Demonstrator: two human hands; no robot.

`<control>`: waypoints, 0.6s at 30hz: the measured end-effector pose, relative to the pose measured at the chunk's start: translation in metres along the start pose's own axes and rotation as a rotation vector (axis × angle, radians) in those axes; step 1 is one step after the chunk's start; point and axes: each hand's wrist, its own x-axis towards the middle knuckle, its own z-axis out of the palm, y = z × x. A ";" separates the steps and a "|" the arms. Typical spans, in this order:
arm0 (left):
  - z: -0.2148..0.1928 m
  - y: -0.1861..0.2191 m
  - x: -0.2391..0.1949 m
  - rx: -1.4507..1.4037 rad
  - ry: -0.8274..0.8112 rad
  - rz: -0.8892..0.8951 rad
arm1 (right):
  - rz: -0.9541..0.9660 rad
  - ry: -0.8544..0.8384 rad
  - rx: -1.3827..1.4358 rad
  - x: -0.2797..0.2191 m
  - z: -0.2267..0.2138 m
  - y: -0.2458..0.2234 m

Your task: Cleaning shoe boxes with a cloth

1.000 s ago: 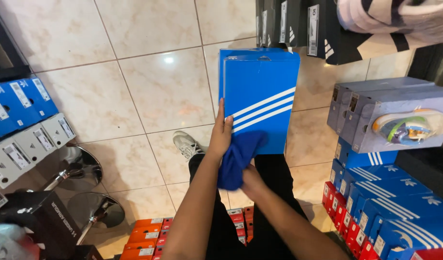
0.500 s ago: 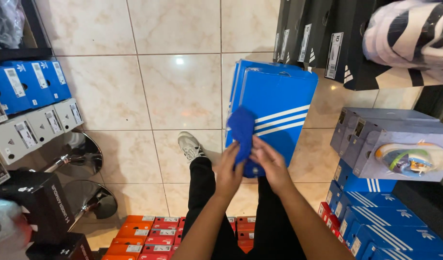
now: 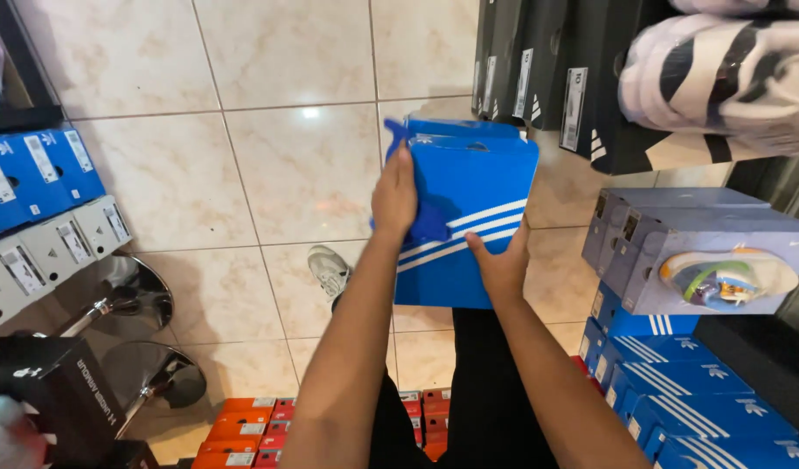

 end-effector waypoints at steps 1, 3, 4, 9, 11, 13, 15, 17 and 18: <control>0.000 0.012 0.004 0.001 -0.002 0.001 | 0.001 0.002 0.000 0.004 0.000 -0.001; -0.004 0.031 0.007 -0.105 0.047 0.173 | -0.016 -0.011 0.013 0.004 0.002 0.001; -0.003 0.020 -0.008 -0.105 0.044 0.176 | -0.016 -0.007 0.015 0.004 0.001 0.002; -0.004 -0.079 -0.090 -0.150 -0.088 -0.162 | 0.003 -0.006 -0.007 0.001 0.002 -0.004; 0.000 -0.092 -0.119 -0.176 -0.086 -0.242 | -0.012 -0.029 -0.059 0.002 0.001 0.000; 0.002 -0.101 -0.125 -0.200 -0.081 -0.318 | -0.029 -0.051 -0.106 0.001 0.004 0.003; 0.009 -0.102 -0.103 -0.275 -0.006 -0.131 | -0.034 -0.060 -0.143 0.003 0.003 0.005; -0.002 -0.053 -0.068 -0.305 0.033 -0.002 | -0.034 -0.064 -0.134 0.005 0.005 0.006; -0.005 -0.029 -0.054 -0.336 0.077 0.120 | -0.032 -0.074 -0.127 0.005 0.003 0.008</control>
